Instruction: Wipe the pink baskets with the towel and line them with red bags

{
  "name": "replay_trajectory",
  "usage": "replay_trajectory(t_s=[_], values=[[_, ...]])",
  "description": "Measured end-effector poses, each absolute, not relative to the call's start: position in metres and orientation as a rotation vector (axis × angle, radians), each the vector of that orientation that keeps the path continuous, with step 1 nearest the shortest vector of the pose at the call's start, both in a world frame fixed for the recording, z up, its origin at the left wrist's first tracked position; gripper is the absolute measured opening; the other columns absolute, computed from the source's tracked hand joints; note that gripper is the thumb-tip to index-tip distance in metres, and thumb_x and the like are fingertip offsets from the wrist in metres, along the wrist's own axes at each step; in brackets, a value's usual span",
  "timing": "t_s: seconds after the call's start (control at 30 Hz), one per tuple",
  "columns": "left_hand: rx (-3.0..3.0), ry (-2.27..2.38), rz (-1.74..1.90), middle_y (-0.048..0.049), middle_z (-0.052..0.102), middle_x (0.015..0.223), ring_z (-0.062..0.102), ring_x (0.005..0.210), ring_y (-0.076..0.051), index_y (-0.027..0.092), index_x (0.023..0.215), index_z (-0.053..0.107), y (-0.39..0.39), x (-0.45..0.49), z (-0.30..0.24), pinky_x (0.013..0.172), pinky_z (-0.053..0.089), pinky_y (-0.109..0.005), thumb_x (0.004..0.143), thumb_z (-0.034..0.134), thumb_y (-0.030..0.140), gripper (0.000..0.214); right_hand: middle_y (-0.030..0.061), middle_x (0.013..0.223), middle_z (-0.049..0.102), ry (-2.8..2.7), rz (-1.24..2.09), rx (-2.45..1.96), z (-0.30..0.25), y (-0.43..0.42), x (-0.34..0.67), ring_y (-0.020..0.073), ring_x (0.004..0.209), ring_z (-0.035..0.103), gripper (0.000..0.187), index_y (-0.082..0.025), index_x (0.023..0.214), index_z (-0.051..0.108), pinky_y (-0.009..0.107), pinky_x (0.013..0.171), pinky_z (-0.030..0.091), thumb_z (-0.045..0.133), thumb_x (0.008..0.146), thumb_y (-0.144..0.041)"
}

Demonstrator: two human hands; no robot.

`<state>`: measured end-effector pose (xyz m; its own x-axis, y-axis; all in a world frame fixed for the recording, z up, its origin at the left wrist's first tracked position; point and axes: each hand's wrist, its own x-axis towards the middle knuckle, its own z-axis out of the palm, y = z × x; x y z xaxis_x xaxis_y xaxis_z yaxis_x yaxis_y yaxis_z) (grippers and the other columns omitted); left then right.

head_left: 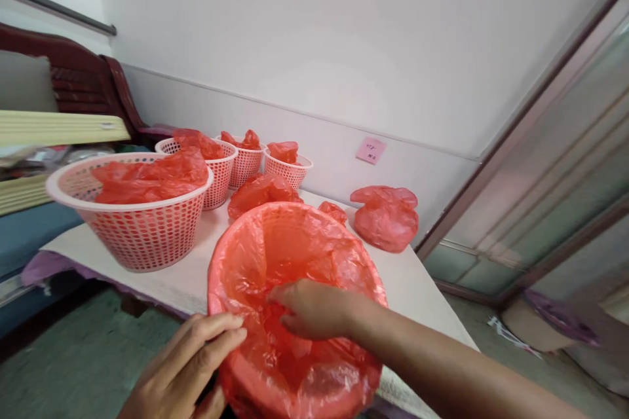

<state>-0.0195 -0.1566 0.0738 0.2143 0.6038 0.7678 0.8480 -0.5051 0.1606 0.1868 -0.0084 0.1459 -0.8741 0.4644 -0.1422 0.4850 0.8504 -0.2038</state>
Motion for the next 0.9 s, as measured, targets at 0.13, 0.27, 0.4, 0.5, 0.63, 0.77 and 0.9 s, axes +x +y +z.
replay_trajectory(t_s=[0.13, 0.27, 0.4, 0.5, 0.63, 0.77, 0.9], values=[[-2.16, -1.412, -1.182, -0.0047, 0.065, 0.126, 0.064, 0.113, -0.014, 0.025, 0.132, 0.056, -0.151, -0.028, 0.073, 0.104, 0.046, -0.018, 0.09, 0.054, 0.017, 0.043, 0.019, 0.108, 0.074, 2.74, -0.171, 1.001, 0.164, 0.015, 0.211, 0.0308, 0.094, 0.072, 0.031, -0.01, 0.115, 0.069, 0.04, 0.079, 0.055, 0.058, 0.086, -0.014], [-2.149, -1.453, -1.141, -0.003, 0.063, 0.129, 0.063, 0.115, -0.013, 0.028, 0.133, 0.055, -0.144, -0.037, 0.072, 0.104, 0.045, -0.018, 0.092, 0.054, 0.022, 0.041, 0.0093, 0.104, 0.076, 2.779, -0.265, 1.067, 0.172, 0.028, 0.223, 0.0235, 0.092, 0.071, 0.029, -0.018, 0.11, 0.071, 0.032, 0.079, 0.053, 0.062, 0.082, -0.014], [-2.104, -1.513, -1.199, -0.0018, 0.061, 0.129, 0.061, 0.118, -0.015, 0.031, 0.134, 0.054, -0.137, -0.044, 0.073, 0.105, 0.046, -0.022, 0.094, 0.052, 0.023, 0.041, 0.0048, 0.1, 0.073, 3.141, -0.499, 1.173, 0.19, 0.012, 0.233, 0.0166, 0.087, 0.067, 0.031, -0.019, 0.115, 0.066, 0.028, 0.079, 0.05, 0.051, 0.088, -0.013], [-2.109, -1.518, -1.251, -0.0016, 0.06, 0.13, 0.059, 0.12, -0.015, 0.032, 0.134, 0.053, -0.136, -0.045, 0.075, 0.106, 0.045, -0.023, 0.094, 0.051, 0.022, 0.041, 0.0044, 0.1, 0.071, 3.348, -0.72, 1.038, 0.198, -0.011, 0.251, 0.017, 0.09, 0.066, 0.02, -0.019, 0.109, 0.066, 0.029, 0.083, 0.049, 0.054, 0.093, -0.025], [-2.134, -1.51, -1.291, -0.0009, 0.059, 0.132, 0.057, 0.122, -0.014, 0.031, 0.135, 0.052, -0.136, -0.042, 0.078, 0.109, 0.039, -0.021, 0.094, 0.052, 0.021, 0.043, 0.0075, 0.1, 0.068, 3.382, -0.654, 0.859, 0.185, -0.038, 0.276, 0.0212, 0.088, 0.062, 0.039, -0.019, 0.114, 0.064, 0.034, 0.083, 0.047, 0.056, 0.095, -0.052], [-2.167, -1.534, -1.314, 0.001, 0.057, 0.136, 0.054, 0.125, -0.012, 0.032, 0.138, 0.05, -0.135, -0.041, 0.078, 0.114, 0.032, -0.019, 0.094, 0.052, 0.019, 0.046, 0.009, 0.094, 0.066, 3.394, -0.359, 0.686, 0.161, -0.049, 0.285, 0.0229, 0.086, 0.057, 0.029, -0.018, 0.103, 0.064, 0.039, 0.084, 0.042, 0.047, 0.1, -0.042], [-2.007, -1.739, -1.65, 0.0002, 0.052, 0.14, 0.052, 0.127, -0.015, 0.033, 0.135, 0.051, -0.138, -0.039, 0.071, 0.109, 0.04, -0.022, 0.094, 0.055, 0.024, 0.042, 0.0088, 0.087, 0.064, 3.438, -0.176, 0.684, 0.149, -0.044, 0.28, 0.0222, 0.08, 0.052, 0.024, -0.018, 0.089, 0.059, 0.038, 0.078, 0.039, 0.038, 0.099, -0.023]])
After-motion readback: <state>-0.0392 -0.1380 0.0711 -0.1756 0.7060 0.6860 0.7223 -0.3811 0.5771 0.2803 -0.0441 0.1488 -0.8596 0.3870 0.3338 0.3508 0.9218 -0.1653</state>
